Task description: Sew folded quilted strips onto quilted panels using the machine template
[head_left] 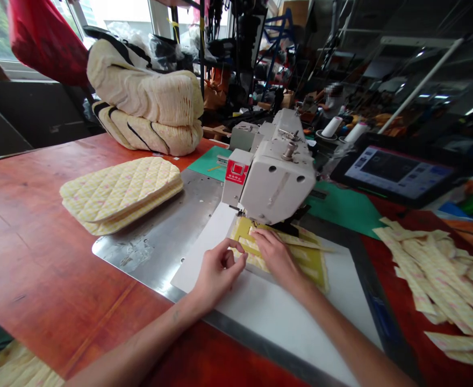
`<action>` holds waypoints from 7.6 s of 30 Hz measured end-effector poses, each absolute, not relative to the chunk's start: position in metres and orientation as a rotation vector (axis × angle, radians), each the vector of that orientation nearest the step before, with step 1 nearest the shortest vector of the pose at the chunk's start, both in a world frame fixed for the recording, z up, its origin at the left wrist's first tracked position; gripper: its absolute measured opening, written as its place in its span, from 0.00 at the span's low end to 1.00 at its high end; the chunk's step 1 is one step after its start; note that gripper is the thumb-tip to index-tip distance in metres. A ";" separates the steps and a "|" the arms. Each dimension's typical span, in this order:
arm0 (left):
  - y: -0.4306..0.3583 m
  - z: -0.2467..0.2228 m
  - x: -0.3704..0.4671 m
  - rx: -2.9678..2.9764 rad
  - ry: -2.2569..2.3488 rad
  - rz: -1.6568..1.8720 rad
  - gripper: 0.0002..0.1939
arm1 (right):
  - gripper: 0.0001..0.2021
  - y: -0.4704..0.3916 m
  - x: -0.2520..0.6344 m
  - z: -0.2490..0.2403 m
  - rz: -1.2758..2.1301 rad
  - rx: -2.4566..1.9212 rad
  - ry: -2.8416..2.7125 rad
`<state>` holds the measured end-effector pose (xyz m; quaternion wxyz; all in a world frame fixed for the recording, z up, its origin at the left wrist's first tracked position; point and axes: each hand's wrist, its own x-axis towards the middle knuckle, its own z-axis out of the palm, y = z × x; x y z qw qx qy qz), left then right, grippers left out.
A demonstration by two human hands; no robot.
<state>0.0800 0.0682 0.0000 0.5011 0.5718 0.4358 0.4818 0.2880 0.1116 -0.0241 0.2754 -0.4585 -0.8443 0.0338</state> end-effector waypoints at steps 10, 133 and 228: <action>0.099 -0.002 0.071 1.862 1.104 1.162 0.05 | 0.18 0.100 0.271 -0.019 0.090 -1.317 -2.224; 0.094 0.011 0.060 2.400 0.813 1.295 0.18 | 0.09 0.077 0.255 0.015 0.788 -1.044 -1.523; 0.154 0.004 0.082 3.442 0.588 0.691 0.12 | 0.16 0.106 0.367 -0.029 0.864 -1.332 -1.344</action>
